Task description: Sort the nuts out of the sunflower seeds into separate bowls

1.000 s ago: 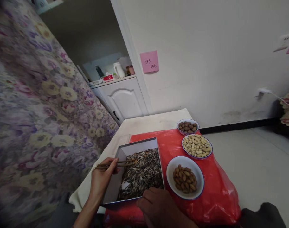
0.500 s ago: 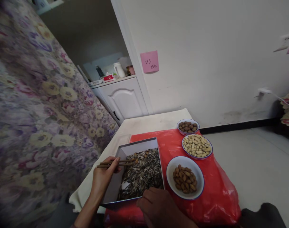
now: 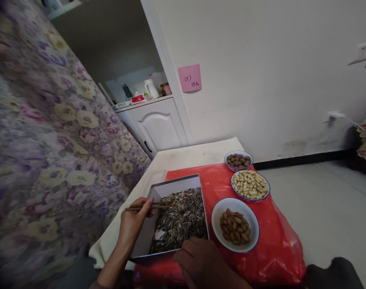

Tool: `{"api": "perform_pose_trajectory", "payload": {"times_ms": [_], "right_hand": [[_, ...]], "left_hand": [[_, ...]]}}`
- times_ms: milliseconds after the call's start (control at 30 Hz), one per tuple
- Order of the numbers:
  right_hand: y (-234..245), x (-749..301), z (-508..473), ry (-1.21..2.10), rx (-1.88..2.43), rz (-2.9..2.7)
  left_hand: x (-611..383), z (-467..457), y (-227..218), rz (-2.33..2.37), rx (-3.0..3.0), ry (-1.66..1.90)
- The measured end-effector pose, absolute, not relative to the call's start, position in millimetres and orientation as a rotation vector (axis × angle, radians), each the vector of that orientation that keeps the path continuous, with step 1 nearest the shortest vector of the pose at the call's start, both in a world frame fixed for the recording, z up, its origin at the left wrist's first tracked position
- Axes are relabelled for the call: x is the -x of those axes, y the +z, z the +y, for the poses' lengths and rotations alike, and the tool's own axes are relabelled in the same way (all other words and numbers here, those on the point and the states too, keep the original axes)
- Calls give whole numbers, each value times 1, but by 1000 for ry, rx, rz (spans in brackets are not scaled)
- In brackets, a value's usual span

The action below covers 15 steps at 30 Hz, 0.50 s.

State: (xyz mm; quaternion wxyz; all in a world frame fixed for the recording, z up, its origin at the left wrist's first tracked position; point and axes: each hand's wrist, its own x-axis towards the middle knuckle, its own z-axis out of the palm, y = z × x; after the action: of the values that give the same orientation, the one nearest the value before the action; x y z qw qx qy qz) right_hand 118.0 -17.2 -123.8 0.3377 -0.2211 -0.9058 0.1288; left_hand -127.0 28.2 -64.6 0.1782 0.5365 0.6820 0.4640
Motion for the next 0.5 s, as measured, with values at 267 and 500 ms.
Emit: {"api": "perform_pose_trajectory", "payload": {"times_ms": [267,500], "right_hand": [[-124,-119,-19,360,586,-2364],[-120,-120,-19,392,589,-2378]], "left_hand": [[128,22,-63,1935,-1523,1323],[129,12,-59,1946,-1523,1342]]}}
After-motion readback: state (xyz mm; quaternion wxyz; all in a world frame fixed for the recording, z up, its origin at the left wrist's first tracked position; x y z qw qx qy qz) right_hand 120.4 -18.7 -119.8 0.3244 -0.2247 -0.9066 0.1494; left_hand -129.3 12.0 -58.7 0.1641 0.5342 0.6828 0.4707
